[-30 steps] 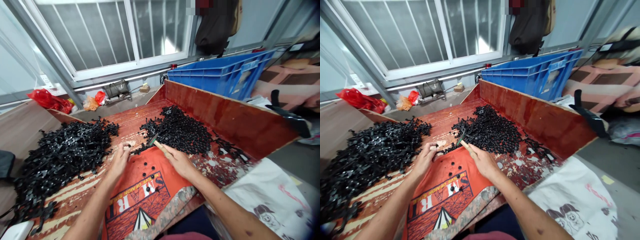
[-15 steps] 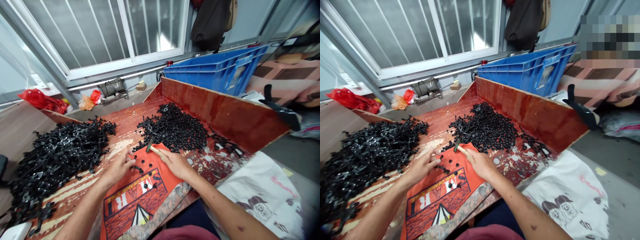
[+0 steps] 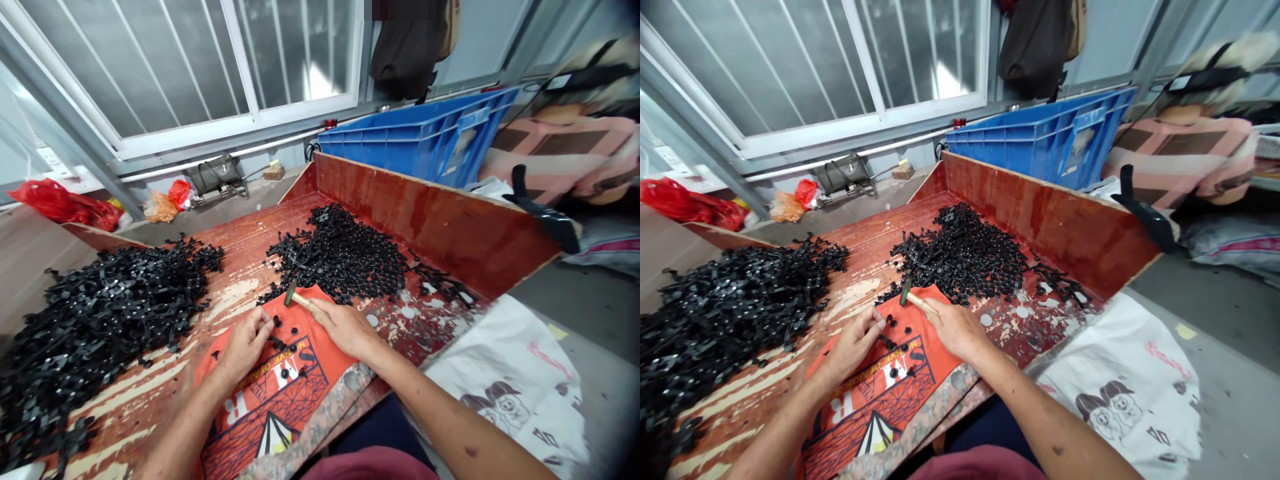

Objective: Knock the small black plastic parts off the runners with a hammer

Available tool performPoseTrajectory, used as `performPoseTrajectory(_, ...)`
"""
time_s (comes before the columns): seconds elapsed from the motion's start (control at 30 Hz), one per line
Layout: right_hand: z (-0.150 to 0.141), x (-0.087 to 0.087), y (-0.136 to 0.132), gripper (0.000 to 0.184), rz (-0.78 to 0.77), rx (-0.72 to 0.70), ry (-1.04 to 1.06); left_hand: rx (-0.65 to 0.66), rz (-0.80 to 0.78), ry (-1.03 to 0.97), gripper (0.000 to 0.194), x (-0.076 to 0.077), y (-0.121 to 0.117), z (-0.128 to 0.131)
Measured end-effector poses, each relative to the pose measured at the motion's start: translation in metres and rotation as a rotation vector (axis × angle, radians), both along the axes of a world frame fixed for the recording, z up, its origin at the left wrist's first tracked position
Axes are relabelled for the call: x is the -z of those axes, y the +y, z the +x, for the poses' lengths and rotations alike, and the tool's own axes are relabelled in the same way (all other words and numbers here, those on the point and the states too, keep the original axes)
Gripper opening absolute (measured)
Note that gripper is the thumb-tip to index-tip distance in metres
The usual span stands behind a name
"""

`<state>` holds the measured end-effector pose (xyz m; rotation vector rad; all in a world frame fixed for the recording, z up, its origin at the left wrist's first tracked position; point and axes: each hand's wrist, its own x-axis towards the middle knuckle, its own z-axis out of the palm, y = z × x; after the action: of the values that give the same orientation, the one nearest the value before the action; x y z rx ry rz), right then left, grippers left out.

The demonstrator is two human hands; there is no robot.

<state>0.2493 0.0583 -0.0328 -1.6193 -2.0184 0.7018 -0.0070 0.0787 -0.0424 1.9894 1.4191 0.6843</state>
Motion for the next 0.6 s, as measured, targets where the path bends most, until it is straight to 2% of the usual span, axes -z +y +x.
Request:
performPoseTrajectory(0.37,0.0,-0.003,0.0,0.041,0.001,0.0,-0.029,0.039,0.044,0.125,0.019,0.008,-0.002,-0.003)
performPoseTrajectory(0.6,-0.009,-0.024,-0.016,0.044,0.075,-0.041,0.003,0.042,0.086,0.217,0.018,0.004,0.0,-0.002)
